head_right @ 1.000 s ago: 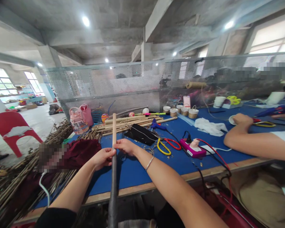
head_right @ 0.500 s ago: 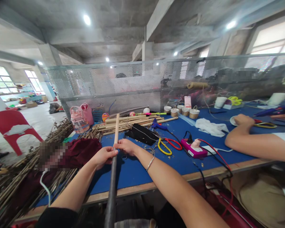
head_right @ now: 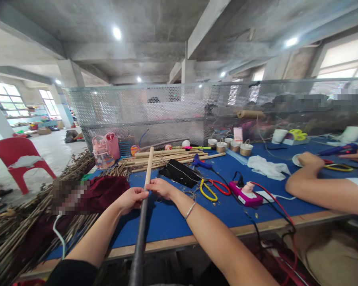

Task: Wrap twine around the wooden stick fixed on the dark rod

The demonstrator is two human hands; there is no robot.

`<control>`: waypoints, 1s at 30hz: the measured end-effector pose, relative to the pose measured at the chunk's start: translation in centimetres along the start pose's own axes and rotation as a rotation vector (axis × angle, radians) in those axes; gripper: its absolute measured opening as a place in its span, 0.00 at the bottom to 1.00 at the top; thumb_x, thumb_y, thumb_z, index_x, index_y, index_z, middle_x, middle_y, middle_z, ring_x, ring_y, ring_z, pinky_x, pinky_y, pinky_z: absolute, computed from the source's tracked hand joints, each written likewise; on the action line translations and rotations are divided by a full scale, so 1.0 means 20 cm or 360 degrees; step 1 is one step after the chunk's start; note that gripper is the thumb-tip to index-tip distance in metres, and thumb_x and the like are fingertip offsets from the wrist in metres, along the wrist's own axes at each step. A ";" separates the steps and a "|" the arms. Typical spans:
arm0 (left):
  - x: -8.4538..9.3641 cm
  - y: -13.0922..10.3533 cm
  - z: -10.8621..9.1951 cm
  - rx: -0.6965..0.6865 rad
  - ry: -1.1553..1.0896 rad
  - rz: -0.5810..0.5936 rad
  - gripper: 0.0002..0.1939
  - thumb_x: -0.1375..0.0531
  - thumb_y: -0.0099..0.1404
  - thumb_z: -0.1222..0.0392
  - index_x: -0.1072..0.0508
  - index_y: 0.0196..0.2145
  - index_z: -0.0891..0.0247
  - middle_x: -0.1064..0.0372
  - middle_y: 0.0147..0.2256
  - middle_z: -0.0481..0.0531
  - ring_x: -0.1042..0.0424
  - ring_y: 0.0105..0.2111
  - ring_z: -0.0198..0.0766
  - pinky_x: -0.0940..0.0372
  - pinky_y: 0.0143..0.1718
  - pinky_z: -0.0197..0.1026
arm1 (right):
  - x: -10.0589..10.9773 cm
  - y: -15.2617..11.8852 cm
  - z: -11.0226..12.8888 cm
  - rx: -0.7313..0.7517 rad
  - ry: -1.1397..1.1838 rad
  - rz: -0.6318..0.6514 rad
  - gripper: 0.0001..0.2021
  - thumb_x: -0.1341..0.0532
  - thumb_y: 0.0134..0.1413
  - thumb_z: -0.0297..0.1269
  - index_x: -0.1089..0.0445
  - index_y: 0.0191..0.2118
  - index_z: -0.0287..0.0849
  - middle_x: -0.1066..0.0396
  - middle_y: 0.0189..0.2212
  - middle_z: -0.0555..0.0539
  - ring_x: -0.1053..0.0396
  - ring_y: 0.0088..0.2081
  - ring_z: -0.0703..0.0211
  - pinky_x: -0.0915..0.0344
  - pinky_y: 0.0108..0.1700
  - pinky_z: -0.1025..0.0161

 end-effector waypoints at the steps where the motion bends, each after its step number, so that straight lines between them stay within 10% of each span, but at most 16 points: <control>1: 0.00 0.00 0.00 0.0008 -0.0011 0.0026 0.16 0.31 0.46 0.56 0.34 0.23 0.68 0.37 0.18 0.46 0.36 0.17 0.27 0.41 0.20 0.31 | 0.00 0.00 0.00 -0.0015 0.0047 0.0029 0.18 0.36 0.43 0.48 0.35 0.31 0.35 0.51 0.11 0.60 0.60 0.11 0.76 0.66 0.13 0.71; 14: -0.09 0.00 0.05 0.0283 -0.0455 0.0230 0.19 0.48 0.62 0.48 0.31 0.33 0.70 0.30 0.29 0.58 0.28 0.27 0.40 0.33 0.30 0.42 | -0.02 0.00 -0.02 -0.0005 0.0181 0.0125 0.18 0.34 0.42 0.46 0.36 0.32 0.35 0.41 0.17 0.56 0.49 0.14 0.75 0.60 0.14 0.72; 21: -0.16 0.00 0.07 0.0321 -0.0828 0.0066 0.16 0.53 0.59 0.50 0.37 0.26 0.65 0.52 0.15 0.42 0.51 0.11 0.27 0.49 0.12 0.32 | -0.01 0.02 -0.03 0.0018 -0.0057 0.0121 0.18 0.37 0.46 0.46 0.34 0.35 0.36 0.42 0.19 0.56 0.55 0.13 0.76 0.64 0.13 0.71; 30: -0.11 0.02 0.09 0.0239 -0.0780 -0.0098 0.10 0.54 0.58 0.55 0.41 0.24 0.63 0.55 0.14 0.40 0.57 0.09 0.25 0.59 0.09 0.28 | -0.02 0.04 -0.04 -0.0012 -0.0199 -0.0080 0.17 0.37 0.44 0.47 0.36 0.30 0.36 0.43 0.17 0.57 0.57 0.12 0.76 0.64 0.12 0.71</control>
Point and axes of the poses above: each hand's wrist, its own y-axis towards the middle knuckle, its own x-axis out of the back of the hand, z = x × y, the point moved 7 cm from there along y, towards the middle knuckle
